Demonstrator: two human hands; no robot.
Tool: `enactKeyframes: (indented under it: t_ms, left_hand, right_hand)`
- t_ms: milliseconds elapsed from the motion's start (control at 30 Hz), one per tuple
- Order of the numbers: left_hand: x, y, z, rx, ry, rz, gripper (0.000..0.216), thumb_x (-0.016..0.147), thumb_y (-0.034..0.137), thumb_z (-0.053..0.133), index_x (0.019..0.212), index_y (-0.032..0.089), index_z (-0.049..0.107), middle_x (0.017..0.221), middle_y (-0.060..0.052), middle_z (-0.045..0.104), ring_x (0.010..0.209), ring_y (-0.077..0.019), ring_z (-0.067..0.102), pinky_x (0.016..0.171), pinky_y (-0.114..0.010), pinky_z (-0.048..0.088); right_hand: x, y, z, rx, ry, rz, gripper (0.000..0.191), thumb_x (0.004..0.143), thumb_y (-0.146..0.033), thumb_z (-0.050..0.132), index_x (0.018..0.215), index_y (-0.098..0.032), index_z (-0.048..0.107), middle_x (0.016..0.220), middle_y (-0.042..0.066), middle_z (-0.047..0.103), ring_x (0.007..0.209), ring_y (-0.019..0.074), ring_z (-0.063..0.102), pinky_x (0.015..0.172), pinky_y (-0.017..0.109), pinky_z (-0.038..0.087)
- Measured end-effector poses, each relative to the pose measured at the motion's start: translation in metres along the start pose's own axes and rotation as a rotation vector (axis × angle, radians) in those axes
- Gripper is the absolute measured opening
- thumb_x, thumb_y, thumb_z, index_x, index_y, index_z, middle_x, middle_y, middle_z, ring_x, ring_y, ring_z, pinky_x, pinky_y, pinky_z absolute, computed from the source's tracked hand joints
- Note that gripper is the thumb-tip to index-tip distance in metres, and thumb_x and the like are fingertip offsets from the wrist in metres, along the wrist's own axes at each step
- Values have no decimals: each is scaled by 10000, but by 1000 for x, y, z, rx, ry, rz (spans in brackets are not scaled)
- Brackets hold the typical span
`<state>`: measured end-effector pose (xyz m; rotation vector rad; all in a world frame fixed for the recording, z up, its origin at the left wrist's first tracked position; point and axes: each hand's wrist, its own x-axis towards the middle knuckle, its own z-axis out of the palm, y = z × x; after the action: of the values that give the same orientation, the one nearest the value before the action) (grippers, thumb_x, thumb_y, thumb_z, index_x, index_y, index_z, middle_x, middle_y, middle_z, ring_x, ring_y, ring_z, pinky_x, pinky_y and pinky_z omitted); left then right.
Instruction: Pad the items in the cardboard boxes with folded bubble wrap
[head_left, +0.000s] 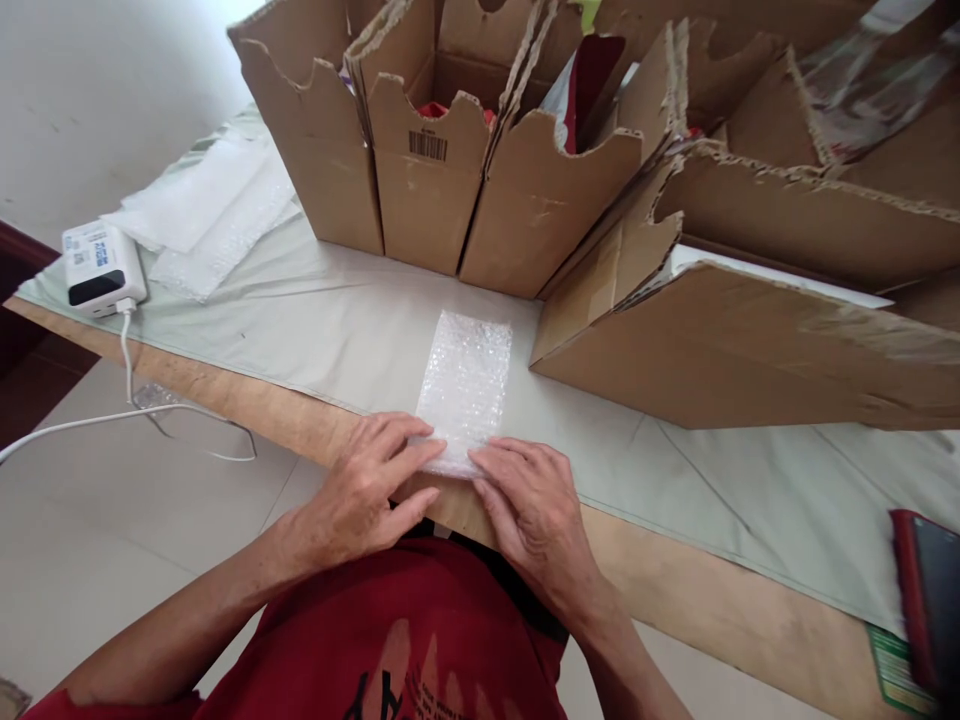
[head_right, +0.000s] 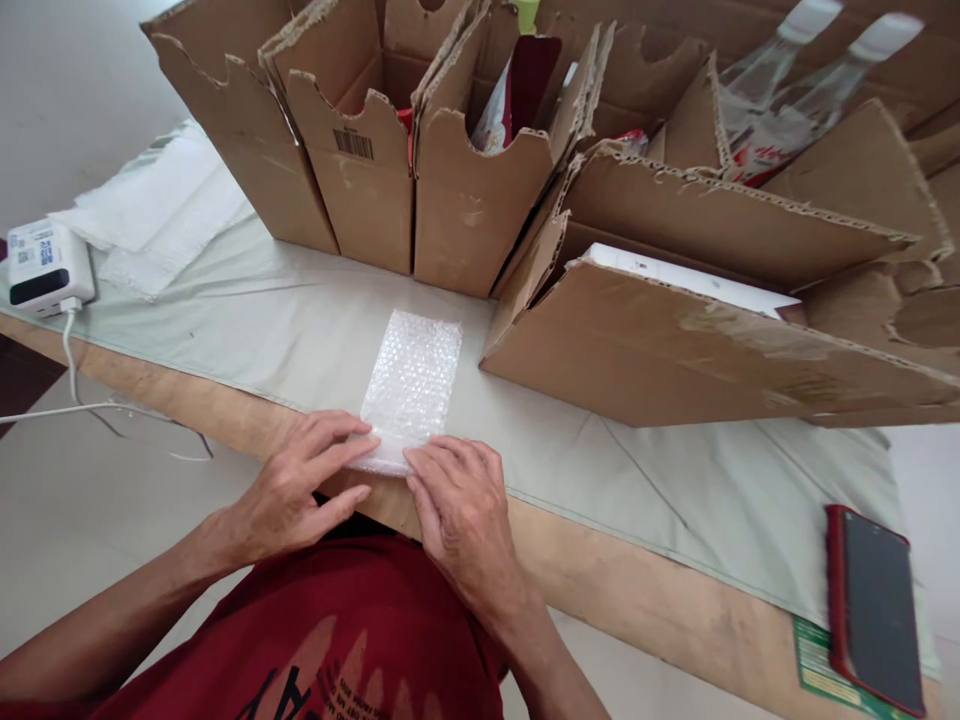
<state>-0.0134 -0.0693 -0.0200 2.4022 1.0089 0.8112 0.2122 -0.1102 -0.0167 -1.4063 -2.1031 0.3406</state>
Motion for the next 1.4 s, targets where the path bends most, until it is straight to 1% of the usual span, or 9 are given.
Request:
enactKeyframes:
  t_ms: [100, 233, 400, 500, 700, 867, 1033, 1233, 1400]
  left_hand:
    - [2, 0, -1, -88, -42, -27, 349, 934, 79, 551, 1269, 169, 591, 1094, -101, 701, 1042, -246, 614, 950, -436, 508]
    - [23, -8, 6, -6, 11, -141, 343, 958, 141, 544, 1296, 116, 594, 971, -105, 711, 904, -254, 629, 841, -437, 541]
    - [32, -13, 10, 107, 114, -95, 333, 959, 186, 579, 1284, 118, 607, 1213, -172, 657, 1111, -300, 608, 967, -483, 526]
    - [22, -9, 6, 51, 75, -7, 367, 942, 192, 615, 1306, 157, 583, 1253, -156, 647, 1204, -302, 579, 1034, -491, 493]
    - [19, -12, 4, -85, 89, -84, 339, 941, 142, 577, 1277, 175, 600, 1107, -108, 716, 1070, -254, 638, 961, -439, 522]
    - [40, -30, 13, 57, 121, -208, 325, 970, 252, 563, 1273, 154, 627, 1045, -112, 716, 952, -258, 624, 881, -433, 533]
    - [52, -35, 16, 121, 149, -262, 319, 989, 291, 524, 1242, 136, 642, 1095, -141, 686, 1026, -285, 614, 941, -483, 509]
    - [30, -13, 13, -399, 267, -520, 541, 966, 381, 596, 1451, 185, 458, 1279, -143, 637, 1139, -246, 638, 947, -412, 560]
    - [22, 6, 16, -796, 140, -574, 740, 962, 351, 591, 1577, 179, 216, 1359, -164, 618, 1218, -238, 652, 1028, -392, 550]
  right_hand:
    - [2, 1, -6, 81, -14, 59, 241, 1005, -183, 527, 1202, -236, 656, 1059, 61, 759, 986, 229, 690, 899, 422, 506]
    - [1, 2, -5, -102, 109, 26, 264, 999, -196, 554, 1256, -226, 607, 1256, 119, 692, 1166, 282, 629, 957, 458, 478]
    - [9, 10, 3, -258, -7, -83, 282, 968, -152, 578, 1245, -189, 621, 1300, 126, 690, 1272, 329, 572, 995, 495, 437]
    - [17, 15, 0, -178, -6, -93, 256, 992, -131, 530, 1212, -196, 643, 1188, 90, 742, 1219, 294, 614, 990, 471, 450]
    - [26, 18, -7, 19, -121, 18, 290, 1048, -246, 483, 1314, -233, 600, 1202, 78, 736, 1104, 250, 667, 967, 440, 491]
    - [27, 23, 0, -183, 53, 18, 347, 1048, -313, 478, 1378, -228, 545, 1392, 152, 615, 1226, 306, 606, 974, 477, 479]
    - [39, 24, 5, -315, -86, -107, 333, 959, -202, 605, 1292, -192, 604, 1361, 152, 651, 1275, 344, 562, 997, 501, 443]
    - [46, 29, 3, -107, 27, 23, 244, 994, -208, 537, 1190, -228, 681, 1105, 78, 765, 1053, 273, 677, 906, 447, 487]
    - [23, 13, 1, 119, 19, 132, 234, 984, -285, 556, 1170, -257, 696, 1067, 61, 766, 988, 260, 691, 886, 434, 520]
